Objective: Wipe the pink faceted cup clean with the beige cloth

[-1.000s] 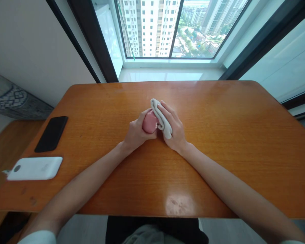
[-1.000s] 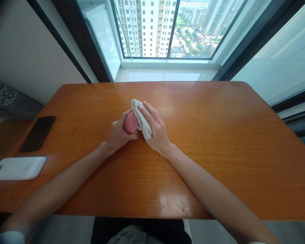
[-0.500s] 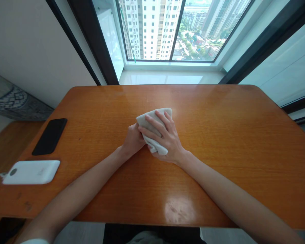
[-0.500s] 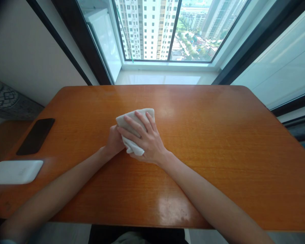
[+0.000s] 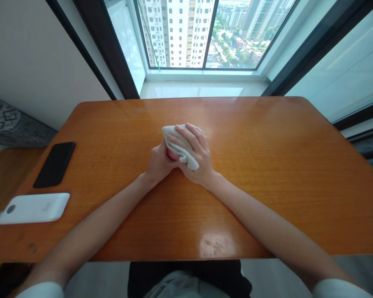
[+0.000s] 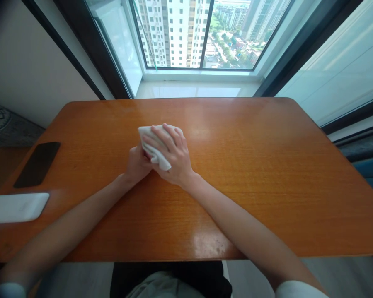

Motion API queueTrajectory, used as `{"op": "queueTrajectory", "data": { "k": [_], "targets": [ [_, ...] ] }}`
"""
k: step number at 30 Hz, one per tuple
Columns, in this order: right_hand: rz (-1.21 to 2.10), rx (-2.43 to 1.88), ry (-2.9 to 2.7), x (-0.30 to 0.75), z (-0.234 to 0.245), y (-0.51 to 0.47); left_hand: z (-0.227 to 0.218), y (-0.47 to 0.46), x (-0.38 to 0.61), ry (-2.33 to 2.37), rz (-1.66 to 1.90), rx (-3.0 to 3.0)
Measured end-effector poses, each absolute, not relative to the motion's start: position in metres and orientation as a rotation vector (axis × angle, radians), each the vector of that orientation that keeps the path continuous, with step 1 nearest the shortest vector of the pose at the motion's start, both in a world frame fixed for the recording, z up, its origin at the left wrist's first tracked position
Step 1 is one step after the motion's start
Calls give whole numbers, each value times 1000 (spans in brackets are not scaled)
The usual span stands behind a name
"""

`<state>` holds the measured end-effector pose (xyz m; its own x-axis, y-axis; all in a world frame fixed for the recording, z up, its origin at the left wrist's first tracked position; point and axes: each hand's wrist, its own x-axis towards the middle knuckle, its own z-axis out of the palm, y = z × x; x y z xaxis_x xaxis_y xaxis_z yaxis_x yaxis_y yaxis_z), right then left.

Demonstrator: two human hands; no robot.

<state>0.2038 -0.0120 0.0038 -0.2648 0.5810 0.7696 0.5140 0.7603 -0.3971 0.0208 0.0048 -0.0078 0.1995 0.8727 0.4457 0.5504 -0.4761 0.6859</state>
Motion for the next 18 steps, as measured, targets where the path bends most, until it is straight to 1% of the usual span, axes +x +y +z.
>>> {"op": "queueTrajectory", "data": {
  "k": [2, 4, 10, 12, 16, 18],
  "targets": [
    [210, -919, -1733, 203, 3, -8, -2, 2, 25, 1325, 1232, 2097],
    [260, -940, -1667, 202, 3, -7, 0, 2, 26, 1322, 1268, 2092],
    [0, -792, -2015, 202, 5, -12, -18, 12, 14, 1324, 1167, 2099],
    [60, -815, -1946, 202, 5, -10, -16, 12, 16, 1325, 1178, 2110],
    [300, -991, -1603, 199, 2, -4, -2, 6, 24, 1337, 1239, 2099],
    [273, -994, -1630, 199, 3, -7, -1, 6, 24, 1321, 1238, 2084]
  ]
}}
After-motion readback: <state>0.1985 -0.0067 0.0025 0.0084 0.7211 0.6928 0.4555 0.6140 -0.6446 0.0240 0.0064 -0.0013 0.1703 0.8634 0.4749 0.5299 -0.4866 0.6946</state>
